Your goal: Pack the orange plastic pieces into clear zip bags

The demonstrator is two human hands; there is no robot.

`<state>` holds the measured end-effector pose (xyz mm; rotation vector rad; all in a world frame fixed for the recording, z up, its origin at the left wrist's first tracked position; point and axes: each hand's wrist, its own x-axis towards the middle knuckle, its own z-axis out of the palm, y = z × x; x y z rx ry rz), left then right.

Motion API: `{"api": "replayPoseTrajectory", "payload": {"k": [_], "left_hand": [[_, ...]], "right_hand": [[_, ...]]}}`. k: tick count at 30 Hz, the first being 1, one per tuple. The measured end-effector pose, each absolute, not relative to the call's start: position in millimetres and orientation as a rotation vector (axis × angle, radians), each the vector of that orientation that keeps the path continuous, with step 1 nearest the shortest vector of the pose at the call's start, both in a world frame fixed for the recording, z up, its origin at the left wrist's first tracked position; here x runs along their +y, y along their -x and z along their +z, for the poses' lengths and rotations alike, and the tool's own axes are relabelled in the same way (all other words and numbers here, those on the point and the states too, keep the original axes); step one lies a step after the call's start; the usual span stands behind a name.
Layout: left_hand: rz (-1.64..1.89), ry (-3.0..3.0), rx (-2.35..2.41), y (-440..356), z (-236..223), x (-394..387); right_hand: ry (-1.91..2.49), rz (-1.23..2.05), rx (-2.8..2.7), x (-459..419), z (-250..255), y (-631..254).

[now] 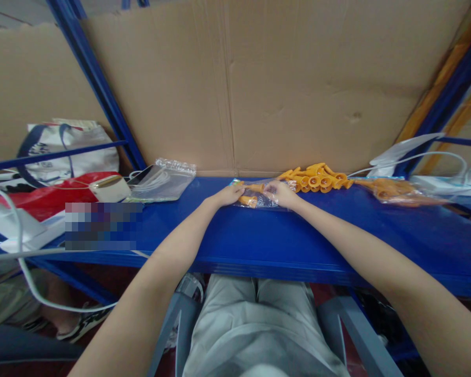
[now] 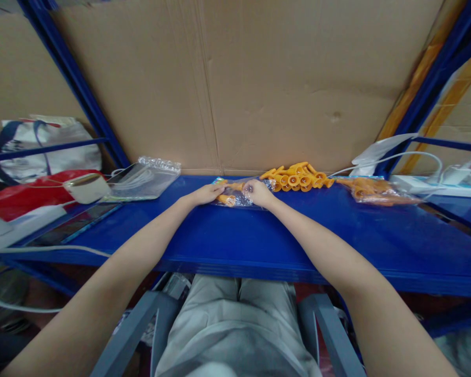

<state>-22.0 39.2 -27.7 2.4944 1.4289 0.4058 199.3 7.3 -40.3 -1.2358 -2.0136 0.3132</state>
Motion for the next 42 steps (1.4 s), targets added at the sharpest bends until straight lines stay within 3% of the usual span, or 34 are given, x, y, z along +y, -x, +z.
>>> {"api": "replayPoseTrajectory", "payload": {"k": [6, 12, 24, 30, 37, 42], "left_hand": [[0.742, -2.211, 1.342, 24.4, -32.9, 51.7], [0.937, -1.965, 1.389, 29.0, -36.8, 61.1], [0.424, -2.494, 1.545, 22.7, -29.3, 41.0], [0.300, -2.421, 1.573, 23.4, -23.3, 35.0], [0.300, -2.345, 1.755, 44.2, -20.1, 39.1], [0.314, -2.357, 1.768, 57.4, -21.7, 45.5]], "right_hand": [[0.999, 0.776, -2.051, 3.9, -42.7, -194.2], [1.012, 0.984, -1.977, 2.1, -42.3, -190.1], [1.000, 0.894, -2.081, -2.5, -41.5, -182.9], [1.183, 0.572, -2.009, 10.4, -37.8, -197.7], [1.631, -0.431, -1.991, 2.1, -17.2, -243.1], [1.842, -0.580, -2.020, 1.4, -21.6, -252.5]]}}
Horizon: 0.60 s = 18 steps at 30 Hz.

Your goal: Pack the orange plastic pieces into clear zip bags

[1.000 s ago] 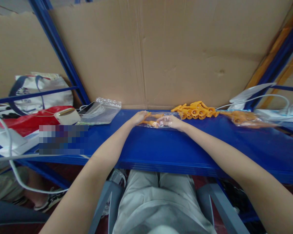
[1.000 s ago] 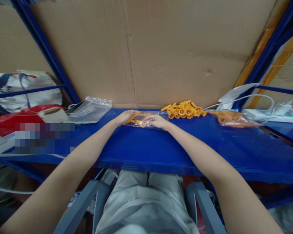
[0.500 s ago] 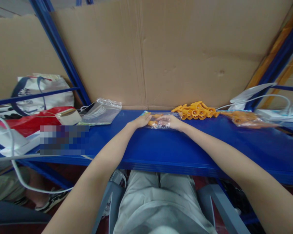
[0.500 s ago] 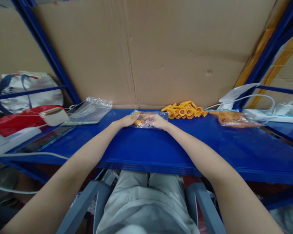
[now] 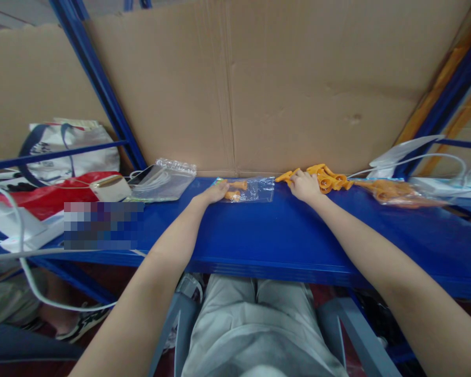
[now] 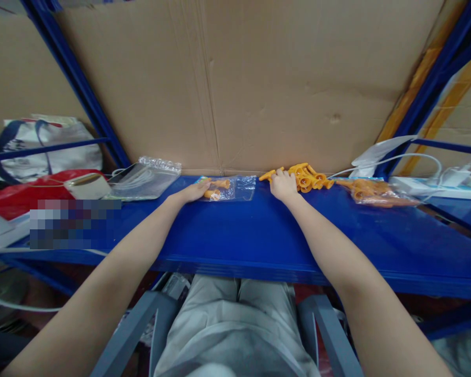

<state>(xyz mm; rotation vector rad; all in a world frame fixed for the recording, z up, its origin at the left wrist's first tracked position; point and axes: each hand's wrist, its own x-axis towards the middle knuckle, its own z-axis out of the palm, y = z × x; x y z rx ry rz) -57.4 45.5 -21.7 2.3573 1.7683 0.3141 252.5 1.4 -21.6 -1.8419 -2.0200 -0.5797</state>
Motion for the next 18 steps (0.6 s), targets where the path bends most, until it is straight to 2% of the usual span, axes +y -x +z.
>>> {"api": "replayPoseTrajectory", "payload": {"k": [12, 18], "left_hand": [[0.384, -2.376, 1.686, 62.4, -26.9, 55.6], [0.409, -2.380, 1.676, 63.7, -30.4, 60.0]], "right_hand": [[1.831, -0.609, -1.981, 4.0, -25.1, -252.8], [1.547, -0.423, -1.857, 13.2, -22.4, -252.1]]}}
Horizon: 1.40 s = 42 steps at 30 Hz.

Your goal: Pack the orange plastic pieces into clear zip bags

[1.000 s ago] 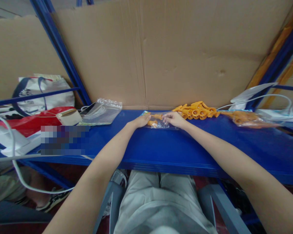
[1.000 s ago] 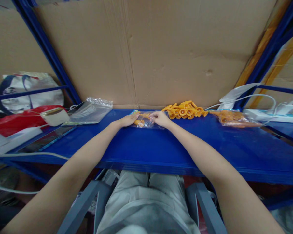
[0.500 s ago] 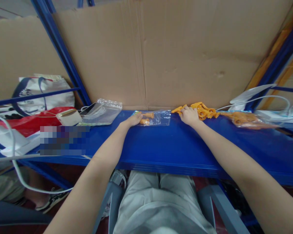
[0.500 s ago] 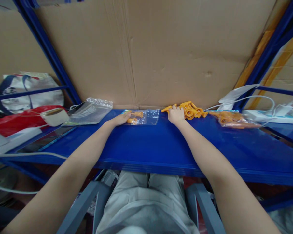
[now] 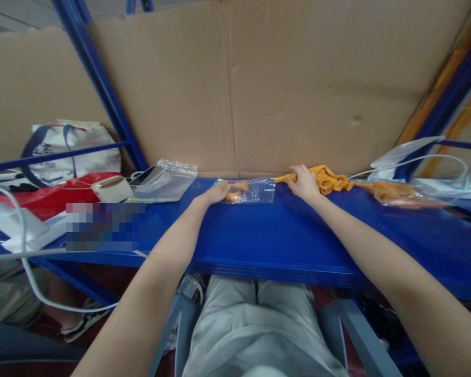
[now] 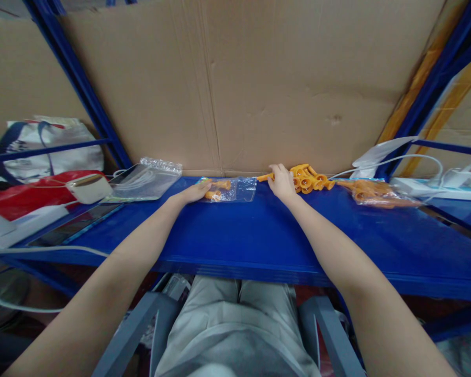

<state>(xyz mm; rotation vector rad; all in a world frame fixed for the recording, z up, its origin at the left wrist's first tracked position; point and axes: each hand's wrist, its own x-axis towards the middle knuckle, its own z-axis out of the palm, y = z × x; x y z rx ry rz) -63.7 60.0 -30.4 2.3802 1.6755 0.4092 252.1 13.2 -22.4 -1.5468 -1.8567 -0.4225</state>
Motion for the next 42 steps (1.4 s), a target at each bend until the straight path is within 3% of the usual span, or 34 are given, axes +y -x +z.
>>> {"api": "replayPoseTrajectory", "payload": {"k": [14, 22, 35, 42], "left_hand": [[0.372, -2.354, 1.701, 61.4, -25.6, 54.4], [0.376, -2.356, 1.693, 61.1, -27.3, 57.7], [0.323, -2.438, 1.669, 62.3, -28.0, 60.1], [0.332, -2.433, 1.663, 63.2, -28.7, 60.6]], "right_hand": [[1.135, -0.063, -1.721, 16.9, -24.0, -230.1], [1.315, 0.227, -2.000, 14.3, -37.6, -220.4], [1.824, -0.419, -2.429, -24.7, -6.9, -210.2], [1.990, -0.244, -2.478, -25.8, 1.6, -215.2]]}}
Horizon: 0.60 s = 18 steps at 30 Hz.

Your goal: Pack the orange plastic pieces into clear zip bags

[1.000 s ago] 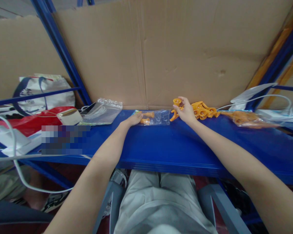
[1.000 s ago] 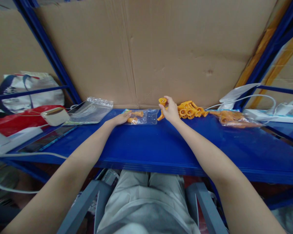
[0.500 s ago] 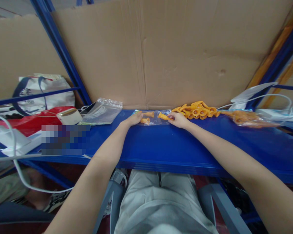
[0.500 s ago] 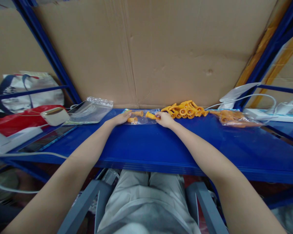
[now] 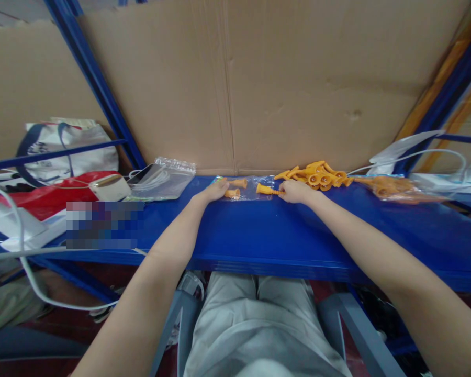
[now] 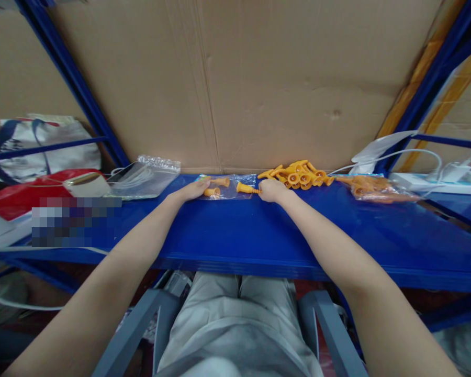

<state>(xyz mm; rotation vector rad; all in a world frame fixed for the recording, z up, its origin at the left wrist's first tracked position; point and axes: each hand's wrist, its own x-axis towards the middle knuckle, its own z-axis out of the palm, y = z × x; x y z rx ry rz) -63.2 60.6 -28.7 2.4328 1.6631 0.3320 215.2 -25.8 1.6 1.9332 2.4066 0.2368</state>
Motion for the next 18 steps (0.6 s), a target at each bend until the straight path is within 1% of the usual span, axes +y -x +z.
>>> {"api": "replayPoseTrajectory", "payload": {"k": [4, 11, 18], "left_hand": [[0.321, -2.407, 1.691, 62.1, -26.7, 57.5], [0.344, -2.402, 1.675, 63.3, -27.3, 58.2], [0.243, -2.471, 1.568, 64.0, -25.0, 62.6]], "right_hand": [[-1.909, 0.188, 2.393, -26.5, 8.1, -216.9], [-1.941, 0.281, 2.296, -40.3, 25.8, -212.5], [-1.911, 0.224, 2.467, -38.8, 18.3, -205.9]]}}
